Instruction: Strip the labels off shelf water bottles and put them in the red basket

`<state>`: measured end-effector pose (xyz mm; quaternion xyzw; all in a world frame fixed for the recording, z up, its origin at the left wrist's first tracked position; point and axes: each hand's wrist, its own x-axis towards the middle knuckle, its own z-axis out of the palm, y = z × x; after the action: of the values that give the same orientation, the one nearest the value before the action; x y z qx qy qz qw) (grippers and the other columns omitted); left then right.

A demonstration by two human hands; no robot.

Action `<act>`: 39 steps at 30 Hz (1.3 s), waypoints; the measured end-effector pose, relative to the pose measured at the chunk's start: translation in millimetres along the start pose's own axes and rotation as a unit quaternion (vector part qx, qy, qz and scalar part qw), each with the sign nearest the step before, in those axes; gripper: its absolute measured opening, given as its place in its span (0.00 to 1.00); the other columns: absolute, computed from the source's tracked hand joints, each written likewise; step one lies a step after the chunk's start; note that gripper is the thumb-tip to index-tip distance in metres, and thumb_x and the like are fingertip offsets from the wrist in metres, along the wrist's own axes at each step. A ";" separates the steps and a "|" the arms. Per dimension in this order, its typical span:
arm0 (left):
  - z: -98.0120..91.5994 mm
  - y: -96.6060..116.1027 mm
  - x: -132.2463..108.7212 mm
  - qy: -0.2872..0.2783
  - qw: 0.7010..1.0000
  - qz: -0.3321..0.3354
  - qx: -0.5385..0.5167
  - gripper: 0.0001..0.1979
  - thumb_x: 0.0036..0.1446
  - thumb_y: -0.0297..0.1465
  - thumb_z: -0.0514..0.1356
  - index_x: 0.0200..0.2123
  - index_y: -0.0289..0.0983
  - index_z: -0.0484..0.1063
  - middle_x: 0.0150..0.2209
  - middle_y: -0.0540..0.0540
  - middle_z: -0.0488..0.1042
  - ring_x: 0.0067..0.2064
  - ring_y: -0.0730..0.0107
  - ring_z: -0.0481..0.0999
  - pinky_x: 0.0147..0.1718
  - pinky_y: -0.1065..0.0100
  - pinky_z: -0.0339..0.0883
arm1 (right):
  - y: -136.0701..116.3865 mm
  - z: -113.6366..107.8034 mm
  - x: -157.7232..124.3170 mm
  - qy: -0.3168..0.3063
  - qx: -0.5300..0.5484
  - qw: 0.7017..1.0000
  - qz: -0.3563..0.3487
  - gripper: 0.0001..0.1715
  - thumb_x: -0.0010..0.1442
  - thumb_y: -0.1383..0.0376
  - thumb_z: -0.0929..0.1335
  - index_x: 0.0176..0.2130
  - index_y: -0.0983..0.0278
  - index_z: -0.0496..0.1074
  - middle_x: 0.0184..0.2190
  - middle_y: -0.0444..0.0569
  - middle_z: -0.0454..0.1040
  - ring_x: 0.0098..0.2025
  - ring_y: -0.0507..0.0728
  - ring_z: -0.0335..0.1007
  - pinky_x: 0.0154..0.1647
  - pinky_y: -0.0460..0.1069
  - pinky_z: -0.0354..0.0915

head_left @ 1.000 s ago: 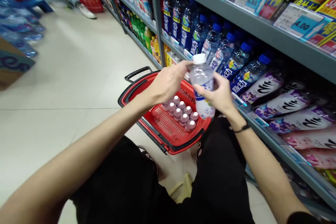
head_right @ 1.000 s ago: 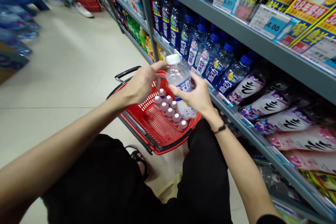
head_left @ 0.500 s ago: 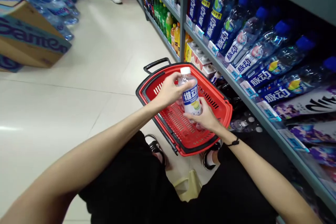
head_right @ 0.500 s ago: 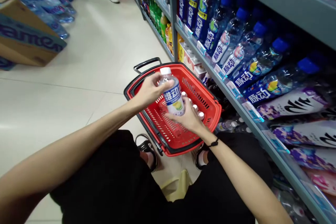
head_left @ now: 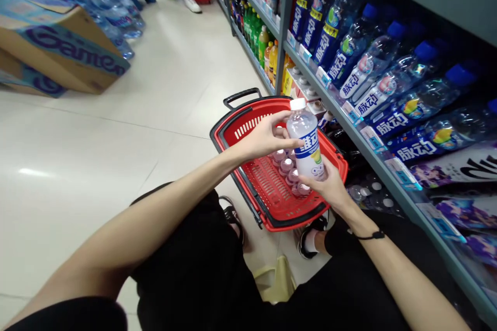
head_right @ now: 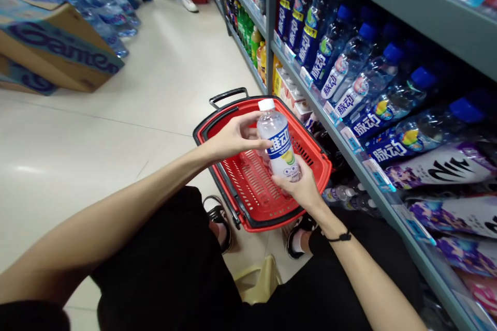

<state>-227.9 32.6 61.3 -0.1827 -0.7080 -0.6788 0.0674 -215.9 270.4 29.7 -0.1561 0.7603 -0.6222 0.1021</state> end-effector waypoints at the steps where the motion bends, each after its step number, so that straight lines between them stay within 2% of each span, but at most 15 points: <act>1: 1.4 0.5 -1.4 0.002 1.000 -0.001 -0.004 0.37 0.52 0.43 0.75 0.63 0.38 0.72 0.43 0.39 0.82 0.42 0.53 0.83 0.40 0.51 0.81 | -3.5 0.3 -2.5 0.004 0.002 1.000 -0.001 0.40 0.45 0.57 0.84 0.54 0.65 0.74 0.50 0.56 0.83 0.49 0.64 0.82 0.53 0.59 0.77; 6: 2.5 -0.3 -3.8 0.001 0.999 0.004 -0.043 0.38 0.56 0.43 0.73 0.67 0.39 0.68 0.43 0.38 0.81 0.44 0.53 0.83 0.39 0.52 0.81 | -15.6 4.5 -9.7 0.006 0.000 1.000 0.002 0.39 0.46 0.56 0.84 0.53 0.64 0.75 0.49 0.55 0.84 0.48 0.65 0.82 0.52 0.58 0.77; 11: 2.2 -4.2 -4.7 -0.031 0.996 0.039 -0.070 0.39 0.58 0.44 0.71 0.67 0.37 0.66 0.41 0.39 0.81 0.40 0.57 0.83 0.37 0.55 0.81 | -17.7 5.2 -11.1 0.007 -0.027 0.999 -0.021 0.35 0.48 0.56 0.83 0.52 0.62 0.76 0.48 0.54 0.84 0.47 0.65 0.83 0.50 0.58 0.78; 15: 5.0 -6.1 -4.8 -0.024 0.996 0.065 -0.054 0.39 0.55 0.44 0.73 0.65 0.35 0.67 0.49 0.36 0.80 0.43 0.56 0.83 0.39 0.54 0.82 | -12.8 5.5 -8.3 0.004 -0.027 0.999 -0.029 0.35 0.49 0.57 0.83 0.53 0.62 0.75 0.50 0.54 0.83 0.49 0.66 0.82 0.53 0.60 0.77; 17: 7.0 -5.3 -5.2 -0.001 0.995 0.093 -0.028 0.37 0.54 0.44 0.73 0.61 0.33 0.68 0.54 0.34 0.78 0.48 0.53 0.82 0.44 0.51 0.81 | -8.9 4.3 -7.1 0.017 -0.064 0.997 -0.046 0.36 0.50 0.57 0.82 0.54 0.61 0.74 0.50 0.54 0.83 0.50 0.66 0.81 0.53 0.60 0.77; 20: 11.0 -2.5 -8.0 0.038 0.982 0.170 0.070 0.35 0.55 0.46 0.72 0.59 0.32 0.68 0.57 0.33 0.76 0.56 0.49 0.79 0.56 0.45 0.76 | -5.3 2.4 -8.7 0.048 -0.156 0.984 -0.064 0.35 0.51 0.55 0.81 0.55 0.61 0.74 0.48 0.54 0.82 0.47 0.66 0.81 0.49 0.60 0.76; 23: 16.5 0.7 -12.4 0.056 0.959 0.229 0.160 0.36 0.58 0.49 0.69 0.60 0.32 0.66 0.57 0.32 0.75 0.58 0.48 0.77 0.58 0.45 0.74 | -7.2 3.7 -14.3 0.080 -0.244 0.964 -0.062 0.35 0.50 0.54 0.82 0.53 0.60 0.73 0.45 0.53 0.82 0.43 0.66 0.80 0.42 0.59 0.76; 26: 21.5 2.7 -15.2 0.050 0.934 0.279 0.217 0.35 0.59 0.51 0.66 0.59 0.33 0.65 0.54 0.33 0.75 0.54 0.50 0.78 0.53 0.48 0.77 | -10.6 8.5 -19.1 0.086 -0.258 0.960 -0.060 0.37 0.48 0.55 0.82 0.53 0.59 0.70 0.46 0.53 0.82 0.42 0.67 0.80 0.40 0.59 0.75; 30: 23.3 2.0 -14.5 0.050 0.903 0.334 0.268 0.34 0.59 0.52 0.64 0.57 0.33 0.65 0.52 0.33 0.75 0.50 0.54 0.79 0.41 0.56 0.80 | -9.1 13.0 -18.6 0.056 -0.216 0.972 -0.068 0.33 0.49 0.57 0.81 0.50 0.59 0.69 0.48 0.55 0.82 0.46 0.68 0.80 0.45 0.60 0.76; 37: 21.9 -0.7 -15.9 0.068 0.851 0.424 0.303 0.36 0.59 0.54 0.62 0.59 0.33 0.64 0.51 0.32 0.77 0.49 0.57 0.81 0.27 0.68 0.74 | 0.7 4.1 -16.6 0.034 -0.253 0.961 -0.103 0.33 0.52 0.53 0.80 0.53 0.61 0.73 0.47 0.55 0.82 0.47 0.68 0.79 0.43 0.60 0.76; 39: 23.7 0.8 -17.8 0.076 0.844 0.436 0.302 0.35 0.61 0.53 0.61 0.59 0.33 0.64 0.50 0.33 0.77 0.48 0.58 0.82 0.26 0.69 0.73 | 2.4 1.9 -18.3 0.032 -0.269 0.956 -0.115 0.34 0.52 0.52 0.80 0.54 0.61 0.73 0.47 0.57 0.82 0.46 0.69 0.79 0.41 0.60 0.76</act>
<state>-207.5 53.0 54.4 -0.3912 -0.7181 -0.3435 0.4618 -198.5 275.7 26.2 -0.2443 0.8793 -0.4068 -0.0400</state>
